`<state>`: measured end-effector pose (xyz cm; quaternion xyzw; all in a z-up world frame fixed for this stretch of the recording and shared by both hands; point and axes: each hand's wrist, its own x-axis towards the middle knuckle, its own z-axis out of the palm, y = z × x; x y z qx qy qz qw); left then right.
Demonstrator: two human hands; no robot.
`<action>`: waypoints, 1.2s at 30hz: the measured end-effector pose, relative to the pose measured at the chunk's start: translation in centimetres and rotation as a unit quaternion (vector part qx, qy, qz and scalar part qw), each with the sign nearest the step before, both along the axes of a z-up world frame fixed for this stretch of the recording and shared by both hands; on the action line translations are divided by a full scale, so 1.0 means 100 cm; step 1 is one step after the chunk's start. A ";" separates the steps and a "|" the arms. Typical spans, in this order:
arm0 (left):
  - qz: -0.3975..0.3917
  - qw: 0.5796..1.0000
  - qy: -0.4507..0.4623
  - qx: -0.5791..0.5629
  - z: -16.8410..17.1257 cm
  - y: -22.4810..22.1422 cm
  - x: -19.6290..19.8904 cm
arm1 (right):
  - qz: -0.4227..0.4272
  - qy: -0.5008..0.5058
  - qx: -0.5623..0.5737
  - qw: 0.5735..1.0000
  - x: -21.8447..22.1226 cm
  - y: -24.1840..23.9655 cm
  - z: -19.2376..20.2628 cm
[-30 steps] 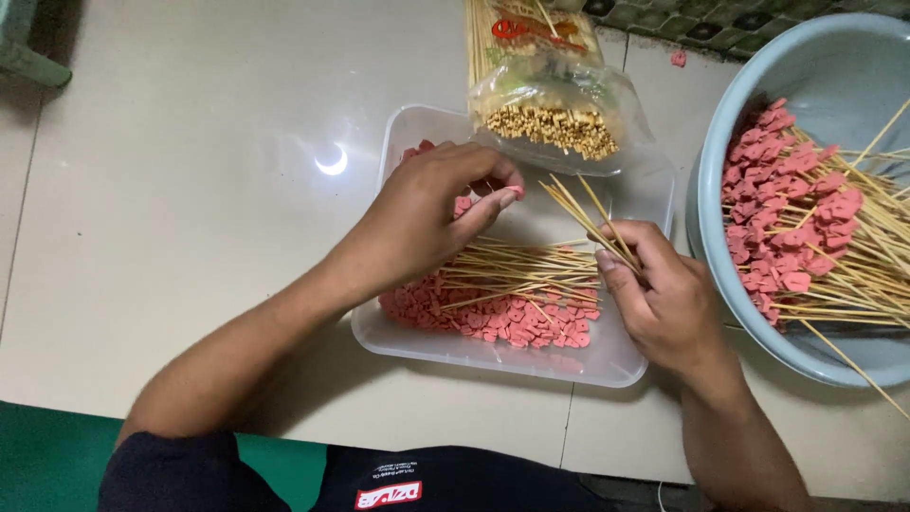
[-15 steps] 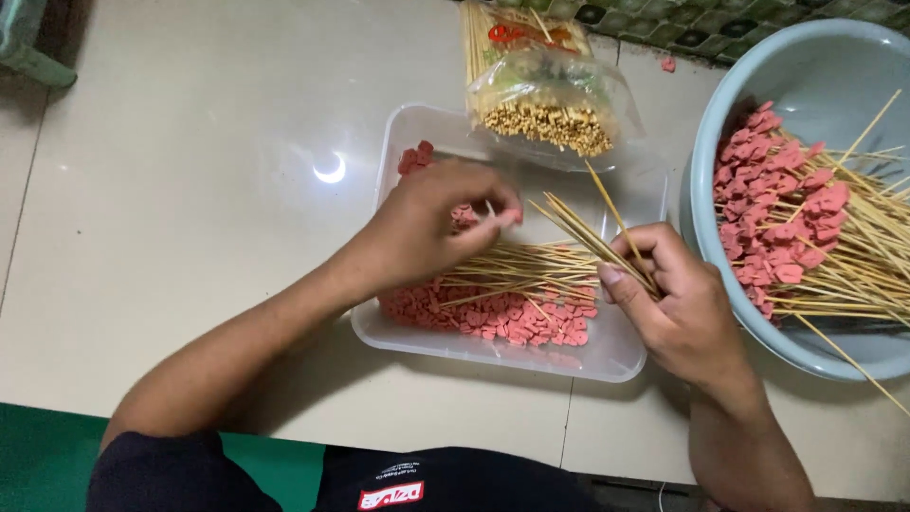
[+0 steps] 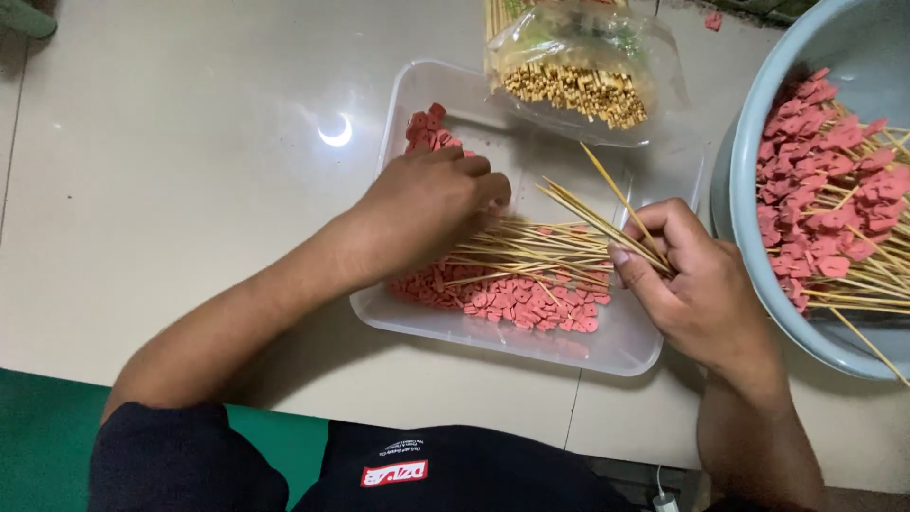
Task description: Skewering small heart-shaped pink food items onto wooden sticks in a food production setting.
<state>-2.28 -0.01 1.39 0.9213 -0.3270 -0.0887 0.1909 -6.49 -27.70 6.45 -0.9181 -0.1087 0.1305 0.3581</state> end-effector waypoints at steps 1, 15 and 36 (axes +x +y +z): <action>-0.001 1.000 0.002 0.000 0.000 0.001 0.005 | -0.001 0.002 0.000 1.000 0.001 0.000 -0.001; -0.044 0.972 -0.129 0.193 -0.021 0.000 0.038 | 0.033 -0.079 -0.145 0.986 0.004 0.013 -0.012; -0.027 0.997 -0.070 -0.007 -0.001 0.000 0.044 | 0.022 -0.099 -0.086 0.991 0.001 0.009 -0.013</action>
